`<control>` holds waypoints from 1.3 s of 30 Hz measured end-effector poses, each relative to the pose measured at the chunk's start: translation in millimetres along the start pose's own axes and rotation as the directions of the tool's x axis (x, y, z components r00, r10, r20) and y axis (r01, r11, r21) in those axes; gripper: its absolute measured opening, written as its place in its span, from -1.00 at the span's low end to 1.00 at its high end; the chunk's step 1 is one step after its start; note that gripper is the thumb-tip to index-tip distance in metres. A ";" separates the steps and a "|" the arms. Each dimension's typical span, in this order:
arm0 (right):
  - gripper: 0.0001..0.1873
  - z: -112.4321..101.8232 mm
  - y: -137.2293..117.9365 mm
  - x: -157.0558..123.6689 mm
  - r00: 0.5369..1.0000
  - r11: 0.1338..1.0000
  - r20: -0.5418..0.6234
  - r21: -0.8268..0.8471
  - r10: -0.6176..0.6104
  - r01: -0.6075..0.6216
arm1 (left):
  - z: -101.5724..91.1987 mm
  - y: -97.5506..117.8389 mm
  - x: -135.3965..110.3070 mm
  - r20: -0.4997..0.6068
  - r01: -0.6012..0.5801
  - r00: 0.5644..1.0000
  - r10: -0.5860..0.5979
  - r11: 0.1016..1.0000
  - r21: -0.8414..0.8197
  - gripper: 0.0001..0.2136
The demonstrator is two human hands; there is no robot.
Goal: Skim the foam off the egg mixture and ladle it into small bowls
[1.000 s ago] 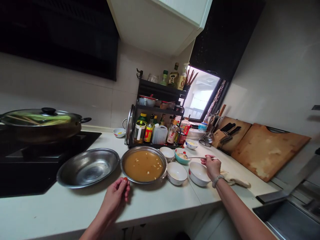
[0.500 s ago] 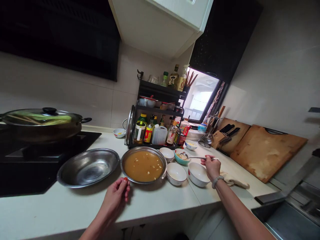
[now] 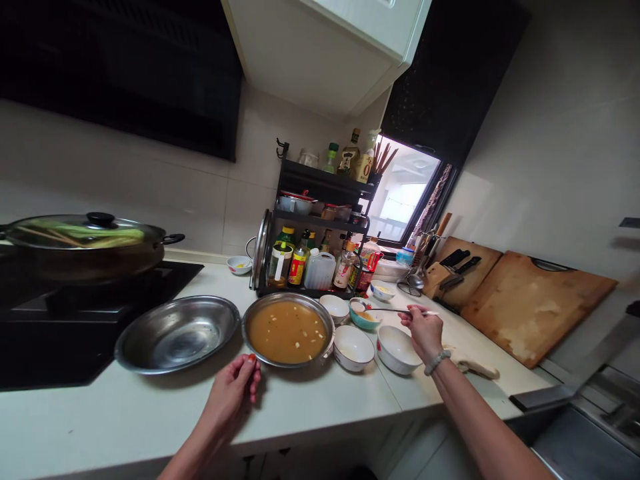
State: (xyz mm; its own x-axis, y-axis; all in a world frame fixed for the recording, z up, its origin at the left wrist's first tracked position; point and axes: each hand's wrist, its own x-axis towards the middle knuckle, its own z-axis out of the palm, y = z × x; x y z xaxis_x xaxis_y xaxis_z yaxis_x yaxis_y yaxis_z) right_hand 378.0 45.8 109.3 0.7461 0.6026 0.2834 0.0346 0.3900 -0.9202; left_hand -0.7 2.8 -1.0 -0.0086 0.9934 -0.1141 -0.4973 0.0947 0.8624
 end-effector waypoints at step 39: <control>-0.66 0.1 4.2 -14.6 0.913 0.815 0.300 -0.429 -0.277 0.388 | -1.6 -0.9 0.1 -0.002 -0.015 1.000 0.015 1.000 -0.002 -0.59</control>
State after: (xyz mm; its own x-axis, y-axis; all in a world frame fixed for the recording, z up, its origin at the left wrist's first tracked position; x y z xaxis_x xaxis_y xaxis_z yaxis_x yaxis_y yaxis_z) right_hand 367.1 38.7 101.3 0.4717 0.6513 0.5944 0.6033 0.2532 -0.7562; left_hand -1.6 2.7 -2.6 -0.0176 0.9946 -0.1022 -0.4988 0.0798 0.8631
